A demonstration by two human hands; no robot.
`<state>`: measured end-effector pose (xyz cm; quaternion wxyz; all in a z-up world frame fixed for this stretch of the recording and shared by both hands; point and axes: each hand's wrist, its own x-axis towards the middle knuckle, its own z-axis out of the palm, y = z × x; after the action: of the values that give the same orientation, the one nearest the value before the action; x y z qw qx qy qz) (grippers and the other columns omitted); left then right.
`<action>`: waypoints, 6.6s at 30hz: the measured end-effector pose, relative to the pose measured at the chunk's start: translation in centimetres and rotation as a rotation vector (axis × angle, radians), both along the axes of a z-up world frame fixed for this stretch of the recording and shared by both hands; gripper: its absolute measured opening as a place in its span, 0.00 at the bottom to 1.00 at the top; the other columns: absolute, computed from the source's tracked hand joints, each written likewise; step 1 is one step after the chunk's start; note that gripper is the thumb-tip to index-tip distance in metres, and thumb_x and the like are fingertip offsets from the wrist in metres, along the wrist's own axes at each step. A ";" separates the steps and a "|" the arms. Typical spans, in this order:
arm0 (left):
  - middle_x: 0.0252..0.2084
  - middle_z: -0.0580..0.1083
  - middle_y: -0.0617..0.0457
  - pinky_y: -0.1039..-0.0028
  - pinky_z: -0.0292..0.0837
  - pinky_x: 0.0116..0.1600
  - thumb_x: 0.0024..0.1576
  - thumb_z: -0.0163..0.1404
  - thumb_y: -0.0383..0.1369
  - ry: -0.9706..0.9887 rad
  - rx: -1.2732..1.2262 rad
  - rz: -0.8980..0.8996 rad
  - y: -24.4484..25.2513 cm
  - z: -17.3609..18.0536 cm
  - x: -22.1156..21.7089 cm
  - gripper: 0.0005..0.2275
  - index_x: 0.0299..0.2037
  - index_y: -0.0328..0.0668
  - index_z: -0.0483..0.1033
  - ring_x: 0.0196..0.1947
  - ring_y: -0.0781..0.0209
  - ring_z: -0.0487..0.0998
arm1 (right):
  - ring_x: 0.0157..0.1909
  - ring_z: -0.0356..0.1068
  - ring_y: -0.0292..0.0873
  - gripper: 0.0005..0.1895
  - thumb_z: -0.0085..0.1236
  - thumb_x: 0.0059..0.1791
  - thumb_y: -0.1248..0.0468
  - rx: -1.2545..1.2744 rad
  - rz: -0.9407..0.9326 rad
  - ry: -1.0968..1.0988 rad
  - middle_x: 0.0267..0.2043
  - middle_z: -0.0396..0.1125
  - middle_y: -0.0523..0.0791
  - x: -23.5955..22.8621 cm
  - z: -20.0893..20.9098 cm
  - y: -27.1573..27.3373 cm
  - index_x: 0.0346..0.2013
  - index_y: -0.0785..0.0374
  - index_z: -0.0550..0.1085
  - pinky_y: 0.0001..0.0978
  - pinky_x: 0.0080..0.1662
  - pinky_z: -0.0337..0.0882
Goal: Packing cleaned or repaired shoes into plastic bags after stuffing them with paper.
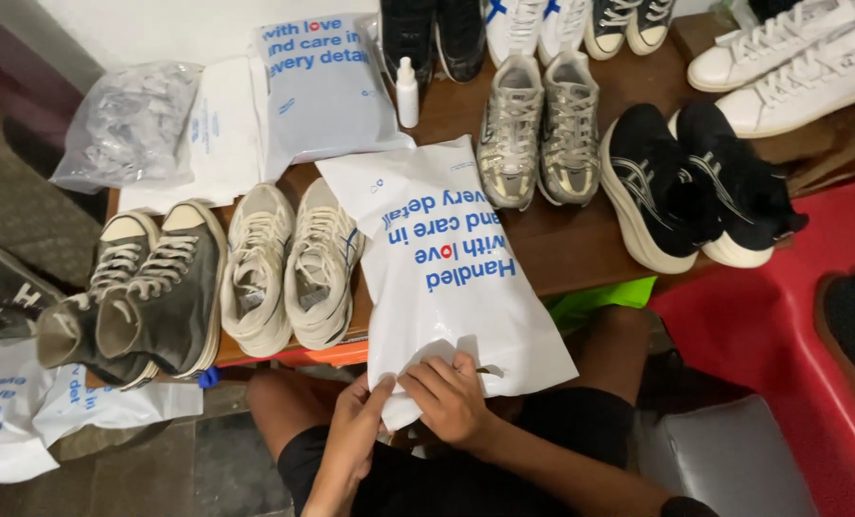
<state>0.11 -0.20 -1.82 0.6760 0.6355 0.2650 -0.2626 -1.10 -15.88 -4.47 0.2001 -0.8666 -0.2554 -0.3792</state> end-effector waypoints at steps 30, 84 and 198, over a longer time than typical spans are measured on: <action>0.33 0.78 0.50 0.63 0.83 0.42 0.58 0.58 0.36 -0.026 0.070 -0.223 2.6 1.7 1.2 0.10 0.35 0.35 0.78 0.37 0.63 0.77 | 0.69 0.65 0.46 0.61 0.80 0.27 0.57 0.737 -0.069 1.457 0.71 0.62 0.47 -1.6 -2.9 -24.6 0.71 0.57 0.58 0.39 0.66 0.66; 0.35 0.81 0.55 0.77 0.69 0.40 0.47 0.65 0.35 -0.029 0.084 -0.202 -1.1 0.3 0.8 0.13 0.39 0.34 0.88 0.37 0.68 0.79 | 0.49 0.71 0.61 0.31 0.63 0.38 0.71 1.382 -0.346 1.759 0.50 0.73 0.59 2.4 3.4 -16.6 0.57 0.74 0.75 0.52 0.47 0.70; 0.25 0.77 0.34 0.51 0.80 0.36 0.53 0.56 0.30 -0.769 1.016 -0.464 -11.1 2.1 16.5 0.09 0.27 0.27 0.78 0.34 0.32 0.83 | 0.79 0.35 0.67 0.36 0.64 0.49 0.57 -0.221 -0.286 0.672 0.80 0.39 0.52 21.1 0.2 -19.1 0.71 0.43 0.63 0.80 0.67 0.39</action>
<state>16.59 -11.30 0.25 0.2657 0.9629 -0.0470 0.0010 20.00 -34.95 -4.28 0.1233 -0.9858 -0.0916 -0.0682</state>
